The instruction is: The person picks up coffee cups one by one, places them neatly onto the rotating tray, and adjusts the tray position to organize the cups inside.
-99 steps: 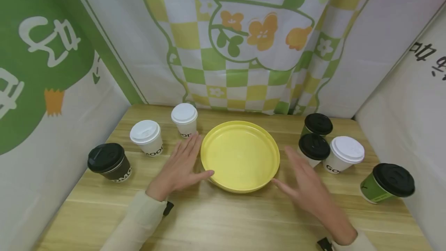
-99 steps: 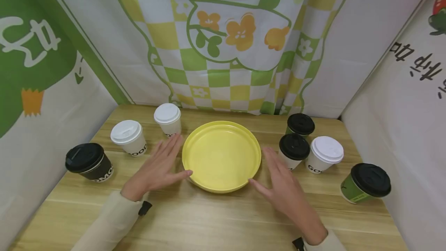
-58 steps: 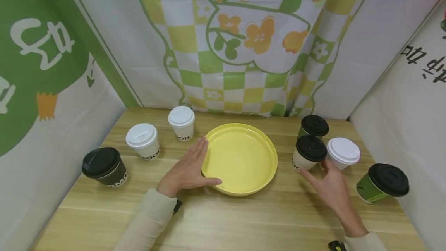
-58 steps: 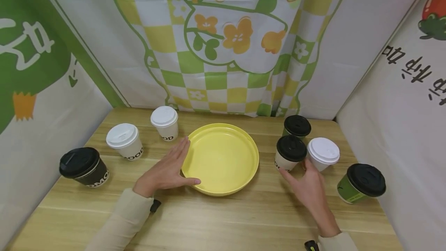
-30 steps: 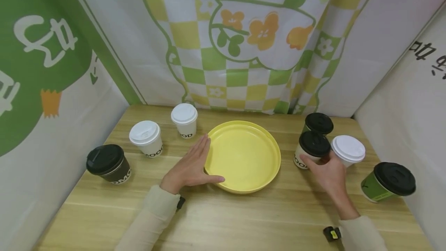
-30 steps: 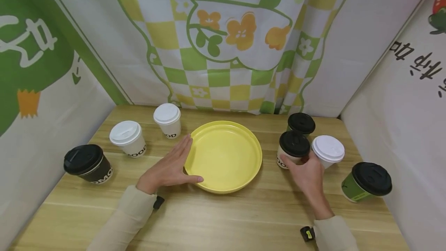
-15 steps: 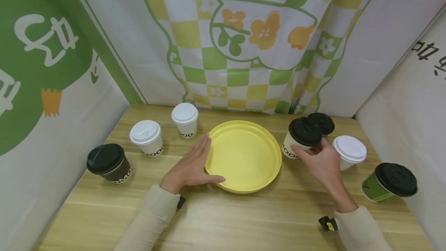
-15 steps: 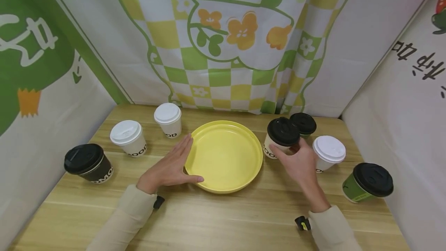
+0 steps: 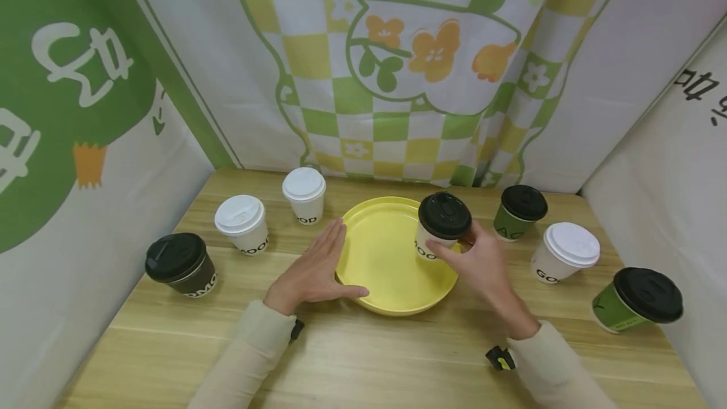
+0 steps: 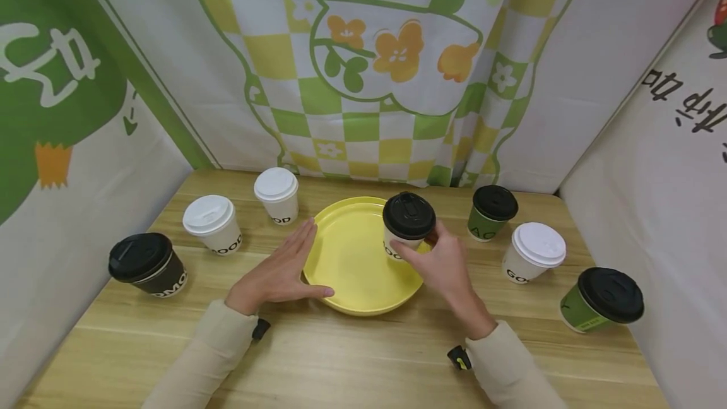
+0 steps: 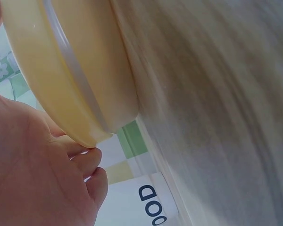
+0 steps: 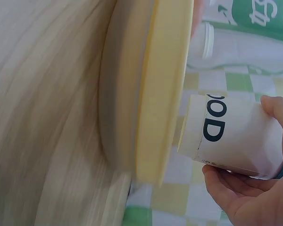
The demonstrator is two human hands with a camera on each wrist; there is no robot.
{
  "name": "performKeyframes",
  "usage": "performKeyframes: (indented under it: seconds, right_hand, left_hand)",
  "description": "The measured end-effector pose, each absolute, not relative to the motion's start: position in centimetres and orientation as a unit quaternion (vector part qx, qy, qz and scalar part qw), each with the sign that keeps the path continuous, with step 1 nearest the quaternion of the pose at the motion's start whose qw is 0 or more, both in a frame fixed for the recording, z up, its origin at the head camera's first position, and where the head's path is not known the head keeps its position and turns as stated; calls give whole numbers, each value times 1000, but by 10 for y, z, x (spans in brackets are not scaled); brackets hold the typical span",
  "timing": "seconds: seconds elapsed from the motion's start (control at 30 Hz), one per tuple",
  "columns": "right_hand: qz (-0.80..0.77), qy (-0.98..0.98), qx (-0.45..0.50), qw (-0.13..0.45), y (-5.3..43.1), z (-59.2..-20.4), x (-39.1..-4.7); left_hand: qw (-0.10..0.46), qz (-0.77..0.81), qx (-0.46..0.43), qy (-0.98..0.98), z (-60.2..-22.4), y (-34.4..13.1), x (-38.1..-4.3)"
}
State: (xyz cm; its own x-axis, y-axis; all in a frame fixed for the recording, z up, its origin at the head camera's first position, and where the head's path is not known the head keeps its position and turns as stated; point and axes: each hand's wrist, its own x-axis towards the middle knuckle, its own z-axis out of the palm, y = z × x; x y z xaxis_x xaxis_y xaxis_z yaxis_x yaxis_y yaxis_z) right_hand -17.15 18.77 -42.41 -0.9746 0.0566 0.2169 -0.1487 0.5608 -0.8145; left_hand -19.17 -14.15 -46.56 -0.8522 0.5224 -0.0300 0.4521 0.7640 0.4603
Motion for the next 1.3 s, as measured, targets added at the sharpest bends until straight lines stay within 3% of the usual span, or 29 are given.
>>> performKeyframes:
  seconds: [0.77,1.3]
  right_hand:
    - [510,-850,113,64,101,-444,-175]
    - [518,-844,134,26,77,-462,-170]
  left_hand:
    - [66,211,263,939,-469,-142,-194]
    - [-1,255,315,914,-472,-144,-197]
